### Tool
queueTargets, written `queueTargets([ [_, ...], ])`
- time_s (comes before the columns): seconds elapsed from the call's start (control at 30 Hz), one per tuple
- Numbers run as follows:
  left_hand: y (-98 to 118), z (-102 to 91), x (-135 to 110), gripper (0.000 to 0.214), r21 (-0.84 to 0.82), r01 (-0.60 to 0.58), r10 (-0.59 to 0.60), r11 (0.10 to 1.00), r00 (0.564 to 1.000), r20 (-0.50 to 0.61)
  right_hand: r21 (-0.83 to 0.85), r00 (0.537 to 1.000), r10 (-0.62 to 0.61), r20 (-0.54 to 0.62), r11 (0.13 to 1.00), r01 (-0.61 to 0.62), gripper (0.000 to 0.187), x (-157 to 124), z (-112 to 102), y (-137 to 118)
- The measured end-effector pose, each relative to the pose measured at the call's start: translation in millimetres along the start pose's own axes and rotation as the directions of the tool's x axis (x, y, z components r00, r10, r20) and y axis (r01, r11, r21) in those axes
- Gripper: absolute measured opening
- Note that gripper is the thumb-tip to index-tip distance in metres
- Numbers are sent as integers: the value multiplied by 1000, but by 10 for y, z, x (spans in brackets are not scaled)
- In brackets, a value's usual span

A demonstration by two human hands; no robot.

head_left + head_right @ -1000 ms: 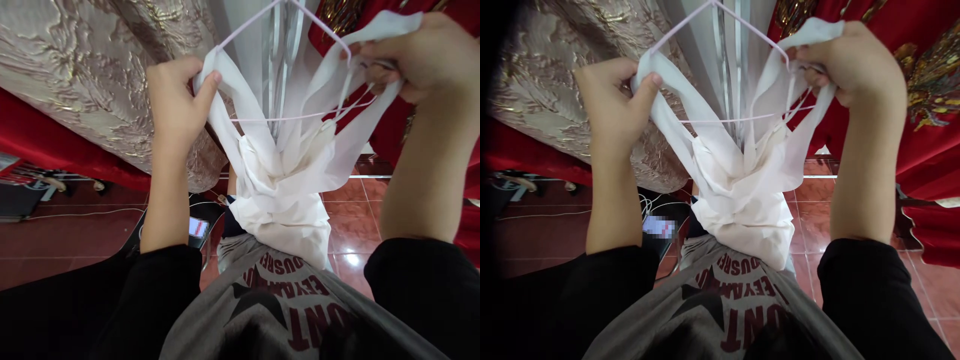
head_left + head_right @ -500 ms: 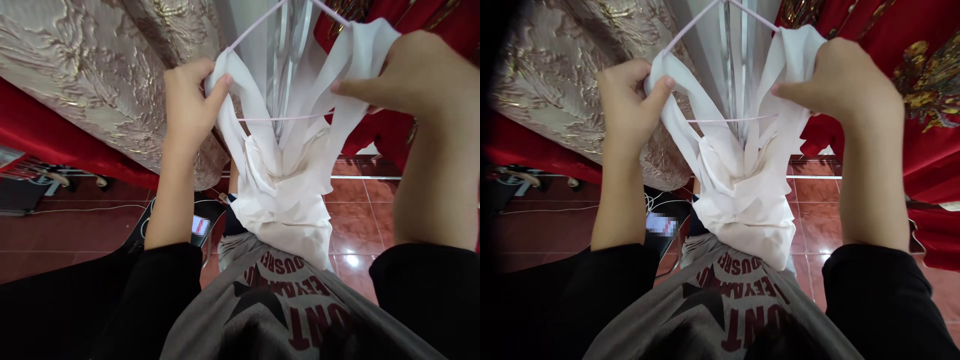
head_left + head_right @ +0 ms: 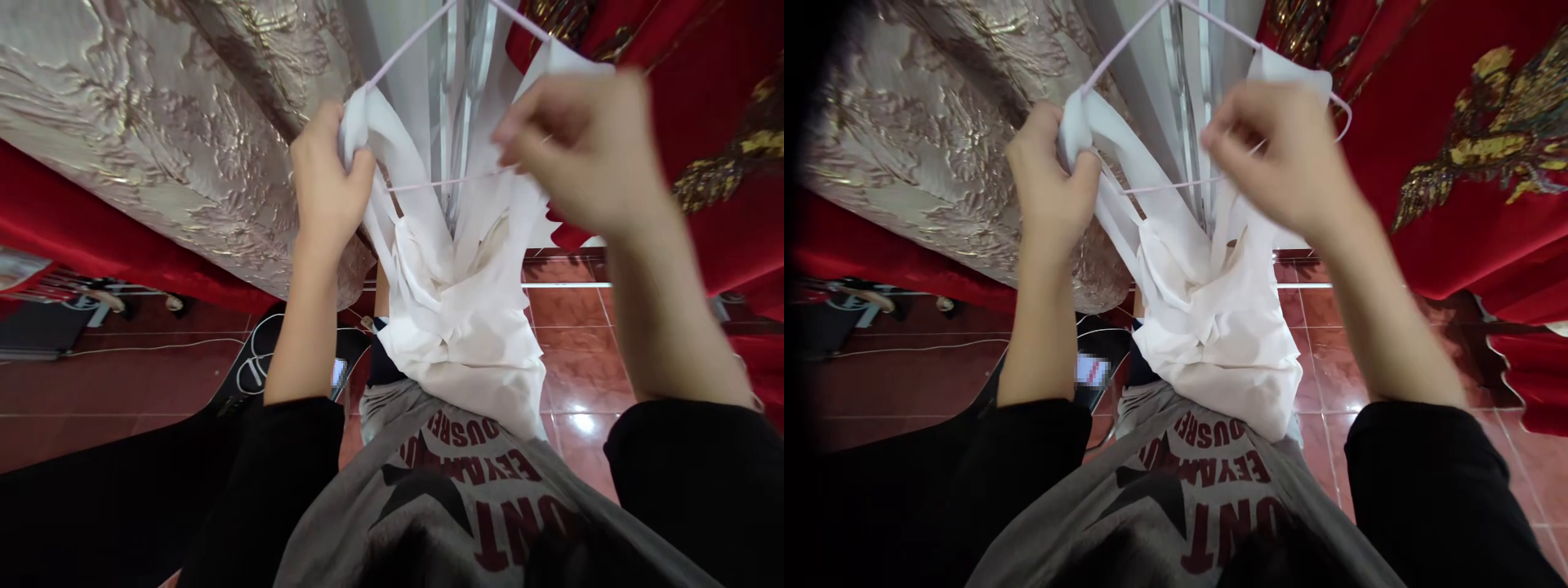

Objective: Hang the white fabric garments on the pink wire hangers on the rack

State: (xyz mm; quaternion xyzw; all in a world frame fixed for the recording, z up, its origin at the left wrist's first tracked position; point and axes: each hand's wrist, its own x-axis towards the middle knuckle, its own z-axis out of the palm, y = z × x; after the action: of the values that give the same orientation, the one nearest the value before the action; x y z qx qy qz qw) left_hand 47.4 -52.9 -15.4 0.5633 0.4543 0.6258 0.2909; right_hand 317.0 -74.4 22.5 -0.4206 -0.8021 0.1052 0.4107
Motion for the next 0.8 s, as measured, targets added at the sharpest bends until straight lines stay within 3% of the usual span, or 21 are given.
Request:
queueTargets([
  [0.07, -23, 83, -19, 42, -96, 45, -49, 994, 998, -39, -47, 992, -84, 90, 995, 88, 30, -102, 355, 135],
  [0.1, -36, 123, -28, 43, -153, 72, -80, 986, 996, -50, -64, 994, -94, 62, 993, 98, 32, -149, 517, 225],
  [0.2, -67, 204, -52, 46, -322, 130, -143, 938, 990, -18, -114, 994, -23, -104, 993, 11, 34, -266, 870, 441],
  [0.33, -22, 145, -93, 32, -357, 157, -143, 921, 988, 65, -120, 954, 39, -298, 990, -78, 36, -378, 1017, 434],
  [0.47, 153, -53, -129, 32, -243, 160, -128, 957, 981, 144, -78, 935, 31, -354, 995, -63, 39, -472, 1070, 283],
  [0.57, 353, -231, -137, 33, 20, 138, -140, 990, 971, 195, -67, 926, 31, -377, 996, -61, 41, -518, 1107, 212],
  [0.7, 587, -427, -127, 17, 398, -10, -95, 917, 965, 244, -44, 921, 35, -387, 997, -56, 42, -541, 1088, 175],
  [0.8, 615, -485, -108, 12, 424, -37, -62, 905, 974, 217, -25, 926, 45, -375, 998, -59, 42, -552, 1067, 162],
])
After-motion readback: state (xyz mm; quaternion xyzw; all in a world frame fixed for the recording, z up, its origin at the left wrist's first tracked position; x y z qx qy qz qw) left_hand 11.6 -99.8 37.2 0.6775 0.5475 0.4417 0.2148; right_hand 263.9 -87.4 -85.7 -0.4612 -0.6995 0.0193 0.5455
